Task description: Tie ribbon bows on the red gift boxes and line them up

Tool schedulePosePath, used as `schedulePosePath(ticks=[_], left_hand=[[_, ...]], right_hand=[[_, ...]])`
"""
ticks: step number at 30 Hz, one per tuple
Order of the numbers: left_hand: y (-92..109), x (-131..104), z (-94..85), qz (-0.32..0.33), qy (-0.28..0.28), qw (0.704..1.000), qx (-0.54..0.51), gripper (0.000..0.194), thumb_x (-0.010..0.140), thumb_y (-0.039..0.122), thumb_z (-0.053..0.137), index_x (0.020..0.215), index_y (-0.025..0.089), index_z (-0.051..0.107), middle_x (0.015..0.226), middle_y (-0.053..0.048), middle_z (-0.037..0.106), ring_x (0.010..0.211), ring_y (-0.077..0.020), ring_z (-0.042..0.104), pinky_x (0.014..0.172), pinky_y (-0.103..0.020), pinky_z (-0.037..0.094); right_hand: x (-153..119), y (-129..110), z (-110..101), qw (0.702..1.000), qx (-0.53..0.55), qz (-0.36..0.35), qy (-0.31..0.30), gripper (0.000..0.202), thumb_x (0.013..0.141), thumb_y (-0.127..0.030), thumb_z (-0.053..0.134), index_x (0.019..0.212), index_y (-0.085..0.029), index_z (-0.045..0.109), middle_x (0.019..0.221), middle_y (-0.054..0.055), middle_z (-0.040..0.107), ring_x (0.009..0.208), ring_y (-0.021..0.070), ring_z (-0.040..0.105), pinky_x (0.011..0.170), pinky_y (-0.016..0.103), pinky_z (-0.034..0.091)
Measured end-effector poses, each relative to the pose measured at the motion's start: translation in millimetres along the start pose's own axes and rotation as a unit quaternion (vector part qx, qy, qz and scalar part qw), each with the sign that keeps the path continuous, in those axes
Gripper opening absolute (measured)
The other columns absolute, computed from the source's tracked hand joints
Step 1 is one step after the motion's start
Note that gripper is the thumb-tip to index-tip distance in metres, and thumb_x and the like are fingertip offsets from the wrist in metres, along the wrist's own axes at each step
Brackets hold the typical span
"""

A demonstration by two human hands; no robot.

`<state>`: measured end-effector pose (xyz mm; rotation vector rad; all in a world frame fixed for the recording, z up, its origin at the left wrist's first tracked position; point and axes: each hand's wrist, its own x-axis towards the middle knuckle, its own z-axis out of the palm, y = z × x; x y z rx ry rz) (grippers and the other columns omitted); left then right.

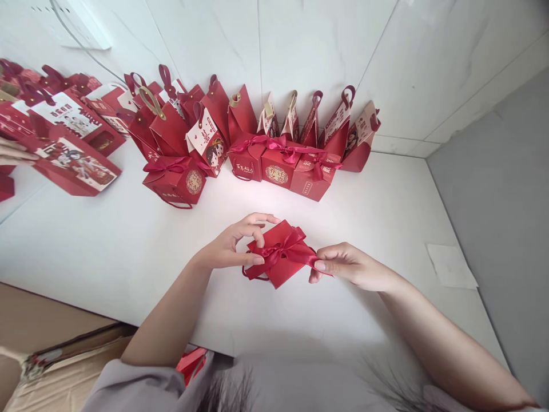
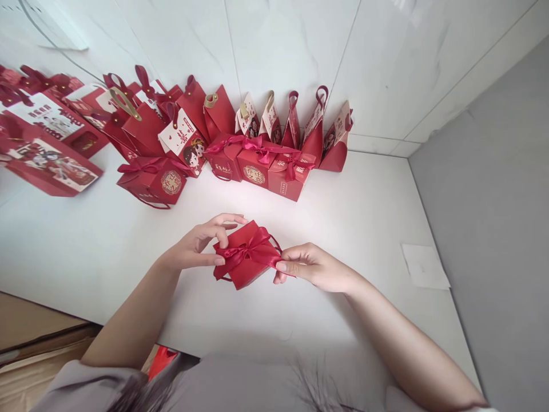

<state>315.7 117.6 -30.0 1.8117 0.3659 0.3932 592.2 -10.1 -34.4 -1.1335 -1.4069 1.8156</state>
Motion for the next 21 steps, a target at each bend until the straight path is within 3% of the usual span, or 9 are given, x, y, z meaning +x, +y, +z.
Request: schedulePosePath(ticks=[3, 8, 15, 21], left_hand=[[0, 1, 1.1, 0.004, 0.003, 1.0, -0.008, 0.014, 0.079, 0.024, 0.072, 0.072, 0.018, 0.062, 0.142, -0.01, 0.047, 0.139, -0.0308, 0.039, 0.119, -0.05, 0.023], [-1, 4, 5.8, 0.024, 0.029, 0.998, -0.06, 0.006, 0.081, 0.026, 0.069, 0.081, 0.02, 0.069, 0.141, -0.011, 0.048, 0.139, -0.0318, 0.039, 0.118, -0.052, 0.025], [-2, 13, 14.2, -0.001, 0.033, 0.982, -0.185, 0.034, 0.077, 0.041, 0.071, 0.059, 0.016, 0.056, 0.143, -0.009, 0.046, 0.126, -0.0361, 0.051, 0.104, -0.052, 0.042], [-9, 27, 12.1, 0.02, 0.079, 0.982, -0.173, 0.04, 0.079, 0.042, 0.068, 0.055, 0.016, 0.05, 0.14, -0.007, 0.052, 0.14, -0.0309, 0.037, 0.116, -0.048, 0.029]], right_hand=[[-1, 0, 1, 1.0, -0.002, 0.002, -0.003, 0.031, 0.094, -0.042, 0.059, 0.088, -0.015, 0.074, 0.088, 0.008, 0.074, 0.084, 0.0188, 0.067, 0.081, 0.033, 0.051], [0, -2, 2, 1.0, 0.0, -0.001, -0.007, 0.032, 0.093, -0.043, 0.059, 0.088, -0.015, 0.074, 0.088, 0.008, 0.073, 0.083, 0.0192, 0.067, 0.081, 0.034, 0.052], [-1, 0, 1, 1.0, 0.014, 0.0, -0.007, 0.031, 0.093, -0.042, 0.06, 0.087, -0.015, 0.073, 0.087, 0.008, 0.074, 0.08, 0.0185, 0.068, 0.079, 0.034, 0.053], [-1, 2, 1, 0.999, 0.035, 0.007, -0.016, 0.031, 0.093, -0.041, 0.061, 0.083, -0.014, 0.072, 0.082, 0.007, 0.073, 0.072, 0.0163, 0.068, 0.072, 0.031, 0.054]])
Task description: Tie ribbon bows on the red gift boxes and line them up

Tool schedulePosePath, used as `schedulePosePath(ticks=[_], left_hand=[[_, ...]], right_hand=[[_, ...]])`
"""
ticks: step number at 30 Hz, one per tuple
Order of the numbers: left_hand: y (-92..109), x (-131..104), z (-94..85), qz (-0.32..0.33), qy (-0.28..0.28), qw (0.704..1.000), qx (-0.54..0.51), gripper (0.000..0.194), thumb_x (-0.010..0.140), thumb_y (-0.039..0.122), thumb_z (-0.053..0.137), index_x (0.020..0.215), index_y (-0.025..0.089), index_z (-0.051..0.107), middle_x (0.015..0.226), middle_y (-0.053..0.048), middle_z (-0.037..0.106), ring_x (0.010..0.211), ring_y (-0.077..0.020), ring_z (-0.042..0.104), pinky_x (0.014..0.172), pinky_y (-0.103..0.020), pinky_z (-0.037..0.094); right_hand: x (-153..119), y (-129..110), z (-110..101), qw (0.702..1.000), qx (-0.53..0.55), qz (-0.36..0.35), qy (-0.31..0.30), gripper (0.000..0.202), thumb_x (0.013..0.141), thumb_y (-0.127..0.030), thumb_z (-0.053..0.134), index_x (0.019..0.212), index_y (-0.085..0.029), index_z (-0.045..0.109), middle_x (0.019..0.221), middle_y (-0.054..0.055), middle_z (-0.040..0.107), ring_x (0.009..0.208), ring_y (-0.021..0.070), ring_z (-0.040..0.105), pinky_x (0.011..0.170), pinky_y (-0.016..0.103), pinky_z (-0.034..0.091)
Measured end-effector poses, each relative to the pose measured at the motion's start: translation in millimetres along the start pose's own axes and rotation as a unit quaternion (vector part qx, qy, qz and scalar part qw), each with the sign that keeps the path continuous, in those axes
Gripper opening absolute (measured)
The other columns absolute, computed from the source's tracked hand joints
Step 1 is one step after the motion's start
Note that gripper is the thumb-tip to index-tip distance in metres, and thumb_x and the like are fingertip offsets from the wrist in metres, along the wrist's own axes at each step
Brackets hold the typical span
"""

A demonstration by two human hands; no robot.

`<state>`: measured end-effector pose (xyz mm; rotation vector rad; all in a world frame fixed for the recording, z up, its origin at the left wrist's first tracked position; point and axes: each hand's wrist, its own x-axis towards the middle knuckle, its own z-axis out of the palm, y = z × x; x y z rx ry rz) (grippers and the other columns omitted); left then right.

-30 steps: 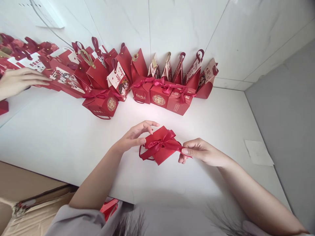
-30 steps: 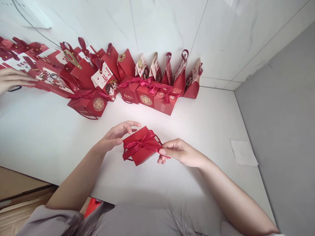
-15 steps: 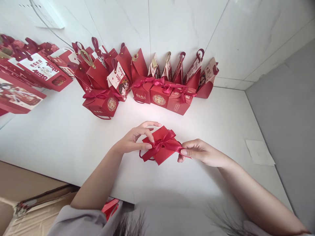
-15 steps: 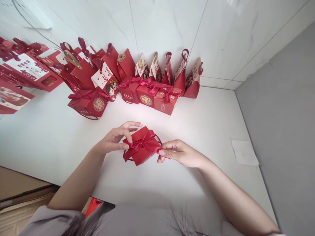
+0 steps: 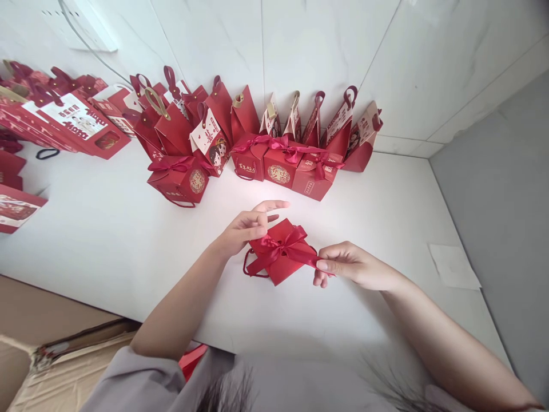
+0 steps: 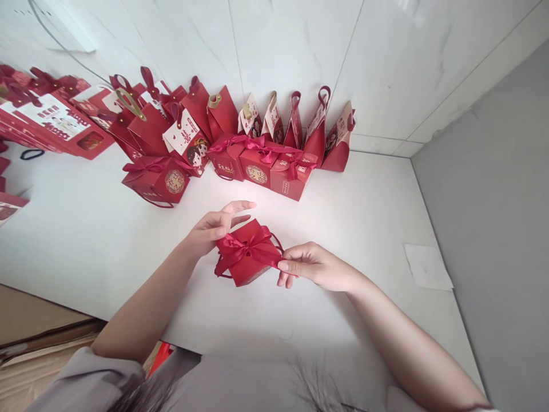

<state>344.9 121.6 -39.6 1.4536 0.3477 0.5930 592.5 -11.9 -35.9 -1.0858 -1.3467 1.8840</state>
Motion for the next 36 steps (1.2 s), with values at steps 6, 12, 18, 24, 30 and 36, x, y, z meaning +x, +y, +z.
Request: schedulePosePath(ticks=[6, 12, 18, 24, 30, 36], left_hand=[[-6, 0, -1.9, -0.03, 0.025, 0.996, 0.086, 0.039, 0.089, 0.034, 0.059, 0.058, 0.016, 0.045, 0.131, -0.012, 0.058, 0.129, -0.0275, 0.049, 0.113, -0.045, 0.032], [-10, -3, 0.2, -0.054, 0.041, 0.994, 0.085, 0.043, 0.09, 0.036, 0.058, 0.056, 0.015, 0.042, 0.124, -0.012, 0.059, 0.109, -0.0251, 0.059, 0.096, -0.04, 0.045], [-9, -4, 0.8, -0.068, 0.033, 0.994, 0.075, 0.044, 0.089, 0.04, 0.058, 0.057, 0.014, 0.044, 0.126, -0.013, 0.057, 0.103, -0.0246, 0.061, 0.089, -0.038, 0.048], [-10, -6, -2.6, -0.05, 0.025, 0.997, 0.053, 0.039, 0.088, 0.04, 0.061, 0.06, 0.014, 0.051, 0.13, -0.014, 0.055, 0.114, -0.0281, 0.058, 0.101, -0.044, 0.043], [-14, -10, -3.8, -0.029, -0.014, 0.999, 0.014, 0.028, 0.077, 0.036, 0.075, 0.062, 0.015, 0.062, 0.136, -0.012, 0.052, 0.119, -0.0319, 0.057, 0.102, -0.046, 0.044], [-15, -9, 4.2, -0.058, 0.067, 0.995, -0.049, 0.043, 0.085, 0.043, 0.063, 0.055, 0.013, 0.054, 0.126, -0.012, 0.057, 0.103, -0.0267, 0.064, 0.09, -0.041, 0.051]], right_hand=[[0, 0, 0, 0.999, -0.039, -0.005, 0.009, 0.032, 0.092, -0.043, 0.06, 0.082, -0.015, 0.071, 0.086, 0.008, 0.074, 0.083, 0.0191, 0.068, 0.08, 0.033, 0.052], [0, 0, 1, 0.997, -0.08, -0.001, 0.009, 0.033, 0.093, -0.045, 0.058, 0.091, -0.017, 0.075, 0.09, 0.007, 0.073, 0.085, 0.0196, 0.065, 0.081, 0.033, 0.05], [1, -1, 1, 0.996, -0.09, -0.013, 0.015, 0.033, 0.093, -0.045, 0.058, 0.088, -0.017, 0.074, 0.091, 0.007, 0.072, 0.081, 0.0185, 0.062, 0.076, 0.032, 0.049], [0, -2, 3, 0.996, -0.081, -0.028, 0.039, 0.038, 0.096, -0.048, 0.052, 0.087, -0.016, 0.072, 0.089, 0.007, 0.072, 0.086, 0.0208, 0.065, 0.081, 0.034, 0.049], [-1, -2, 11, 0.995, -0.064, 0.01, 0.071, 0.043, 0.09, -0.055, 0.059, 0.082, -0.016, 0.076, 0.081, 0.008, 0.074, 0.072, 0.0205, 0.068, 0.071, 0.033, 0.052], [-1, -4, 21, 0.994, -0.068, -0.003, 0.088, 0.032, 0.086, -0.048, 0.067, 0.084, -0.017, 0.077, 0.079, 0.006, 0.073, 0.071, 0.019, 0.067, 0.068, 0.032, 0.051]])
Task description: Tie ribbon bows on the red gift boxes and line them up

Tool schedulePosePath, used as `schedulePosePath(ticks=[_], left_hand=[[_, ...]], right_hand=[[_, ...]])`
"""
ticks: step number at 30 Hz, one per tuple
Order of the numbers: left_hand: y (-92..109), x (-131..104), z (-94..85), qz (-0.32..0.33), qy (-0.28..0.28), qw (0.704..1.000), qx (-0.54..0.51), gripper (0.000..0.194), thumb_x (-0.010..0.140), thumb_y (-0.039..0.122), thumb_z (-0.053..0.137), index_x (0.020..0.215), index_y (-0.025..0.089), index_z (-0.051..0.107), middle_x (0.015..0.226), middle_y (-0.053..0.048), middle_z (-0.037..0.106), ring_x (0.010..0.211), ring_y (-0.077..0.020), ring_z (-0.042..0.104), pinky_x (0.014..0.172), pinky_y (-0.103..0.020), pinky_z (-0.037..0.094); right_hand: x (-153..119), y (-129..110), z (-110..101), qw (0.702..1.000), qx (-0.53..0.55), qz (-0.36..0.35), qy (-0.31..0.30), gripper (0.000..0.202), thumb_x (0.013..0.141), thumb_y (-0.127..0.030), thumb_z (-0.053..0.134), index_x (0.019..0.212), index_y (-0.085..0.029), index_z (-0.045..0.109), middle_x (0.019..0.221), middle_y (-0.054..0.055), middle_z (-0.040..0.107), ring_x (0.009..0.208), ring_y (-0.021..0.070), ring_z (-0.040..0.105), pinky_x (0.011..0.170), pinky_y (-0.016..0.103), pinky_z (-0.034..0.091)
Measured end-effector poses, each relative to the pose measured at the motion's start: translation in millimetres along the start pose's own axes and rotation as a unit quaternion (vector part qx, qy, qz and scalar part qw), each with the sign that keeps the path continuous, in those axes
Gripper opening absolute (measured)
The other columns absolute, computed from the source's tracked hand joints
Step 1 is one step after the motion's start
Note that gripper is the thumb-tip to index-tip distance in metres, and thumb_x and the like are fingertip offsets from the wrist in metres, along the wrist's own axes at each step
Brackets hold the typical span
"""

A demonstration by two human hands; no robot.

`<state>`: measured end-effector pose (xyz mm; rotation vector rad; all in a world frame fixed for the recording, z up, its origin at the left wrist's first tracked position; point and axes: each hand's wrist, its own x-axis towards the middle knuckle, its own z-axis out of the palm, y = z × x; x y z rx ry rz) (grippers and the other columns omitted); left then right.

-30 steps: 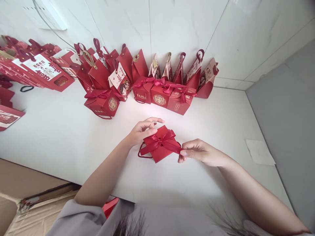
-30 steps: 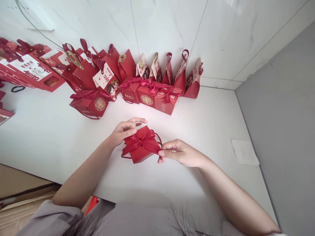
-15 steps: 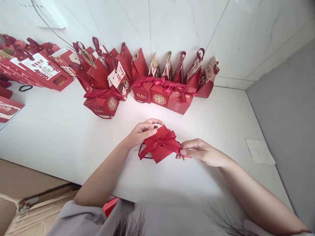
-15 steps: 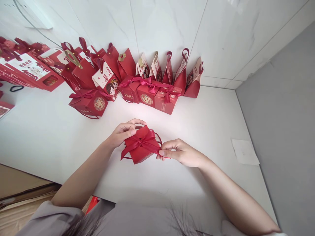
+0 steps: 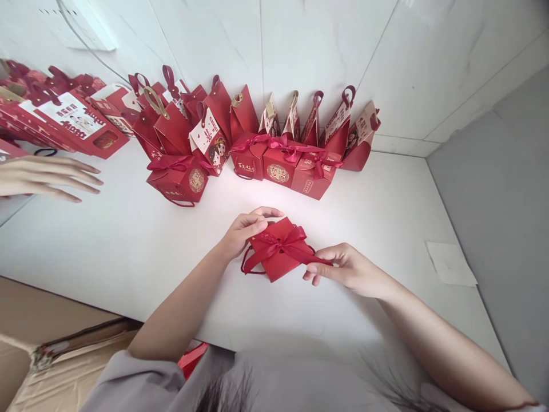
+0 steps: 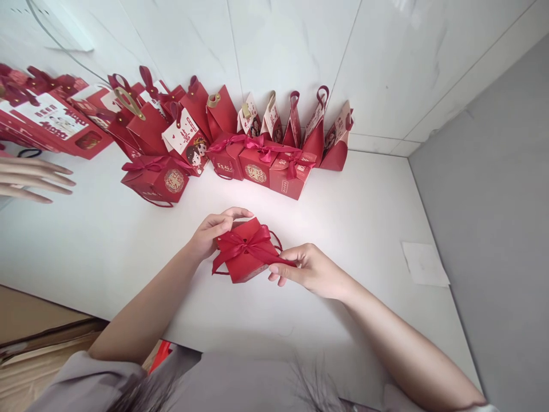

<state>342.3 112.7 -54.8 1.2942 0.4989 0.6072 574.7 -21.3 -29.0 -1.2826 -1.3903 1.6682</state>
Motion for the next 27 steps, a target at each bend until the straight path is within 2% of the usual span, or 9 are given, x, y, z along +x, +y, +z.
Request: schedulePosePath(ticks=[4, 9, 15, 19, 27], left_hand=[[1, 0, 6.1, 0.008, 0.048, 0.998, 0.04, 0.04, 0.086, 0.036, 0.064, 0.057, 0.013, 0.051, 0.119, -0.011, 0.06, 0.11, -0.0267, 0.062, 0.093, -0.039, 0.049], [4, -2, 12.4, 0.034, 0.084, 0.985, 0.146, 0.045, 0.085, 0.032, 0.065, 0.055, 0.016, 0.037, 0.113, -0.011, 0.065, 0.108, -0.0252, 0.063, 0.093, -0.038, 0.048], [3, -3, 16.8, 0.05, 0.086, 0.978, 0.181, 0.045, 0.088, 0.031, 0.062, 0.056, 0.018, 0.032, 0.105, -0.011, 0.069, 0.095, -0.0209, 0.065, 0.083, -0.034, 0.049], [3, -4, 17.0, 0.059, 0.082, 0.976, 0.191, 0.044, 0.088, 0.026, 0.061, 0.057, 0.018, 0.031, 0.105, -0.011, 0.069, 0.096, -0.0213, 0.066, 0.082, -0.034, 0.049], [6, -5, 17.8, 0.065, 0.088, 0.969, 0.22, 0.043, 0.087, 0.02, 0.059, 0.055, 0.018, 0.031, 0.104, -0.01, 0.071, 0.095, -0.0213, 0.068, 0.081, -0.034, 0.049]], right_hand=[[0, 0, -3, 1.0, -0.017, -0.008, -0.018, 0.03, 0.088, -0.045, 0.066, 0.086, -0.017, 0.076, 0.08, 0.005, 0.074, 0.074, 0.019, 0.068, 0.07, 0.031, 0.051], [3, 4, -5, 1.0, -0.008, -0.007, -0.019, 0.031, 0.09, -0.045, 0.064, 0.086, -0.016, 0.076, 0.081, 0.006, 0.074, 0.075, 0.019, 0.069, 0.072, 0.031, 0.052], [2, 4, -1, 1.0, 0.005, -0.001, 0.014, 0.043, 0.094, -0.05, 0.054, 0.079, -0.015, 0.073, 0.08, 0.008, 0.075, 0.072, 0.0203, 0.07, 0.072, 0.033, 0.053], [0, 0, 2, 0.995, -0.061, -0.038, 0.065, 0.039, 0.094, -0.046, 0.056, 0.071, -0.018, 0.07, 0.074, 0.005, 0.073, 0.07, 0.0184, 0.068, 0.069, 0.029, 0.051], [0, 5, 3, 0.993, -0.068, -0.039, 0.087, 0.041, 0.096, -0.044, 0.053, 0.07, -0.017, 0.069, 0.073, 0.005, 0.073, 0.064, 0.0181, 0.067, 0.061, 0.029, 0.05]])
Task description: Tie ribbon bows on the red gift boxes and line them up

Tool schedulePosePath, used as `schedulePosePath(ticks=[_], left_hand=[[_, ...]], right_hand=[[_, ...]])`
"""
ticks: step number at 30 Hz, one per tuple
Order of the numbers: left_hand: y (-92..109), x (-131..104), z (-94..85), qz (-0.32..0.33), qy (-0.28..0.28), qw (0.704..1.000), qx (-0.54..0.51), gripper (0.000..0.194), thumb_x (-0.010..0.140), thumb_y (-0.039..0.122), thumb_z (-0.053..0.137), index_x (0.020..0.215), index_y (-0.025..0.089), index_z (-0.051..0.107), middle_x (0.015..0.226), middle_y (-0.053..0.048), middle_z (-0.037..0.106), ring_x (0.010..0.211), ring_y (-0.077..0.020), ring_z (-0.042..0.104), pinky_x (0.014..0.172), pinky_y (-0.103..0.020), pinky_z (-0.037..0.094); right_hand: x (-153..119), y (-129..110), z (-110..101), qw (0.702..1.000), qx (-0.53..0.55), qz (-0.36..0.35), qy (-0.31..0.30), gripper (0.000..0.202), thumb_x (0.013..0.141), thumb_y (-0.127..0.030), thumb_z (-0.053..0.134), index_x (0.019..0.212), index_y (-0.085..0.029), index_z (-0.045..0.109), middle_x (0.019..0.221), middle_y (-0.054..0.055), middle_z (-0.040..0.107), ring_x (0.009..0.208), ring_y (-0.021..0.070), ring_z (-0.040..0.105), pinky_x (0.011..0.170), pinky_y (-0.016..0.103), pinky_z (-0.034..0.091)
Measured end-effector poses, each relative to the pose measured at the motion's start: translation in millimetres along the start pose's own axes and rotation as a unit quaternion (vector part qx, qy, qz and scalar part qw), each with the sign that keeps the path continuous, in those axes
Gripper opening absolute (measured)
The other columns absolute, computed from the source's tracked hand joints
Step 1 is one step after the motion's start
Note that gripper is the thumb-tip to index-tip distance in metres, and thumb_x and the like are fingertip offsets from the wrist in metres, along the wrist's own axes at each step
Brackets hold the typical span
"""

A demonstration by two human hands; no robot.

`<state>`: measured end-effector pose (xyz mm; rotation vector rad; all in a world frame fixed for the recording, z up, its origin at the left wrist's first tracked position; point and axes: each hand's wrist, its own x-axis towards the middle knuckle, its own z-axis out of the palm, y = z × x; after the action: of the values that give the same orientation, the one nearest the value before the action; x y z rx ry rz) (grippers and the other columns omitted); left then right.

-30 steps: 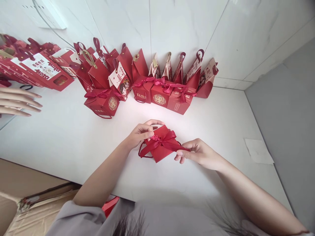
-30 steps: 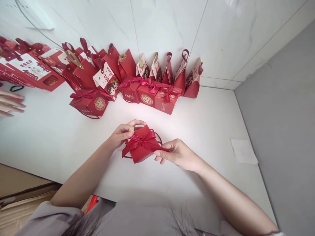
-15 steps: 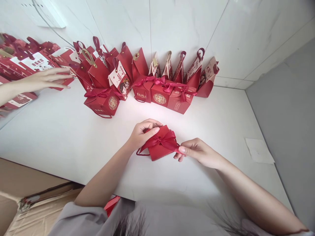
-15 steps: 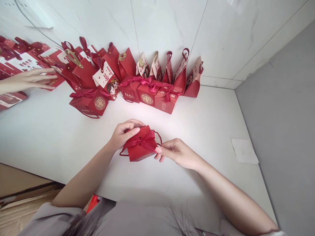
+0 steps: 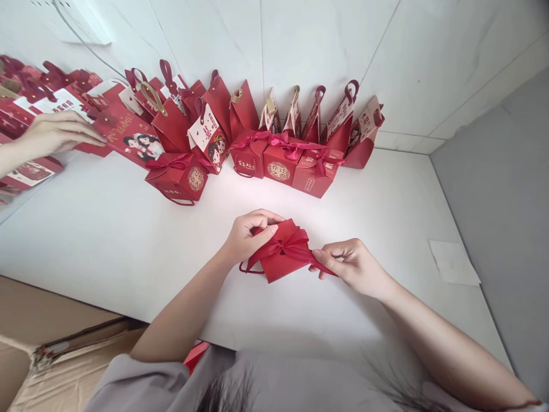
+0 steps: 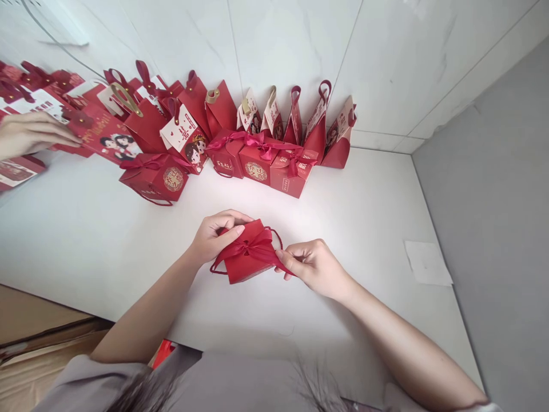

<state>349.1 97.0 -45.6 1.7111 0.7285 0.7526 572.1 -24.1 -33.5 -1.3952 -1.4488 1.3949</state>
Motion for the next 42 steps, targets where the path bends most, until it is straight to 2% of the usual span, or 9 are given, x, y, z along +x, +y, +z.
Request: schedulePosePath(ticks=[5, 8, 12, 14, 17, 24, 35, 40, 42], left_hand=[[1, -2, 3.7, -0.014, 0.008, 1.0, -0.014, 0.043, 0.088, 0.021, 0.058, 0.054, 0.018, 0.032, 0.105, -0.01, 0.071, 0.096, -0.0217, 0.068, 0.082, -0.034, 0.049], [3, -3, 8.1, -0.013, 0.034, 0.999, -0.017, 0.043, 0.088, 0.022, 0.058, 0.054, 0.018, 0.033, 0.101, -0.009, 0.072, 0.092, -0.0206, 0.068, 0.08, -0.034, 0.049], [4, -4, 11.4, -0.008, 0.051, 0.998, -0.027, 0.039, 0.092, 0.03, 0.054, 0.056, 0.017, 0.046, 0.099, -0.01, 0.072, 0.09, -0.0207, 0.066, 0.081, -0.035, 0.05], [3, -4, 10.2, -0.009, 0.04, 0.998, -0.037, 0.035, 0.093, 0.035, 0.052, 0.062, 0.017, 0.056, 0.102, -0.01, 0.071, 0.094, -0.0219, 0.066, 0.085, -0.037, 0.05], [0, -4, 4.9, -0.014, 0.002, 0.998, -0.066, 0.036, 0.092, 0.039, 0.053, 0.063, 0.017, 0.058, 0.11, -0.011, 0.068, 0.099, -0.0235, 0.065, 0.088, -0.039, 0.05], [-1, -3, -10.2, -0.041, -0.082, 0.99, -0.109, 0.035, 0.083, 0.032, 0.067, 0.059, 0.016, 0.047, 0.122, -0.01, 0.061, 0.11, -0.0273, 0.061, 0.087, -0.039, 0.049], [0, 0, -6.3, -0.139, -0.105, 0.957, -0.23, 0.037, 0.087, 0.035, 0.059, 0.06, 0.014, 0.045, 0.125, -0.008, 0.058, 0.103, -0.024, 0.062, 0.088, -0.036, 0.048], [9, -4, -18.2, -0.093, -0.056, 0.984, -0.14, 0.02, 0.085, 0.035, 0.063, 0.101, 0.022, 0.059, 0.13, -0.009, 0.058, 0.125, -0.0282, 0.052, 0.096, -0.04, 0.047], [16, -12, -23.0, -0.047, -0.004, 0.997, -0.061, 0.017, 0.085, 0.033, 0.063, 0.1, 0.025, 0.061, 0.13, -0.008, 0.058, 0.13, -0.0278, 0.048, 0.102, -0.042, 0.044]], right_hand=[[1, 1, -4, 1.0, -0.016, -0.005, -0.011, 0.041, 0.097, -0.043, 0.051, 0.068, -0.018, 0.065, 0.069, 0.005, 0.071, 0.063, 0.018, 0.067, 0.059, 0.029, 0.049], [0, -1, -8, 0.989, -0.137, -0.034, 0.039, 0.041, 0.1, -0.039, 0.045, 0.07, -0.019, 0.064, 0.068, 0.003, 0.068, 0.06, 0.0163, 0.062, 0.058, 0.029, 0.046], [-3, -10, -6, 0.888, -0.354, -0.189, 0.223, 0.018, 0.095, -0.032, 0.055, 0.091, -0.017, 0.065, 0.085, 0.007, 0.068, 0.077, 0.0211, 0.061, 0.07, 0.034, 0.046], [-4, -16, -1, 0.843, -0.407, -0.273, 0.223, 0.012, 0.091, -0.028, 0.062, 0.096, -0.017, 0.064, 0.091, 0.009, 0.067, 0.083, 0.0226, 0.06, 0.076, 0.036, 0.046], [-2, -24, 9, 0.82, -0.444, -0.32, 0.169, 0.012, 0.091, -0.027, 0.064, 0.098, -0.017, 0.064, 0.091, 0.009, 0.065, 0.081, 0.0215, 0.059, 0.075, 0.036, 0.045], [11, -26, 19, 0.833, -0.451, -0.301, 0.11, 0.013, 0.096, -0.025, 0.055, 0.09, -0.017, 0.063, 0.081, 0.005, 0.064, 0.075, 0.0186, 0.056, 0.072, 0.034, 0.041], [11, -26, 14, 0.861, -0.418, -0.278, 0.083, 0.013, 0.097, -0.021, 0.051, 0.087, -0.017, 0.059, 0.078, 0.004, 0.061, 0.067, 0.0159, 0.051, 0.07, 0.031, 0.042], [7, -25, 12, 0.885, -0.384, -0.254, 0.064, 0.01, 0.097, -0.027, 0.052, 0.098, -0.019, 0.057, 0.087, 0.005, 0.062, 0.07, 0.0165, 0.054, 0.072, 0.033, 0.045], [4, -21, 9, 0.902, -0.352, -0.237, 0.086, 0.012, 0.097, -0.029, 0.054, 0.102, -0.019, 0.055, 0.092, 0.007, 0.062, 0.074, 0.0176, 0.056, 0.072, 0.034, 0.047]])
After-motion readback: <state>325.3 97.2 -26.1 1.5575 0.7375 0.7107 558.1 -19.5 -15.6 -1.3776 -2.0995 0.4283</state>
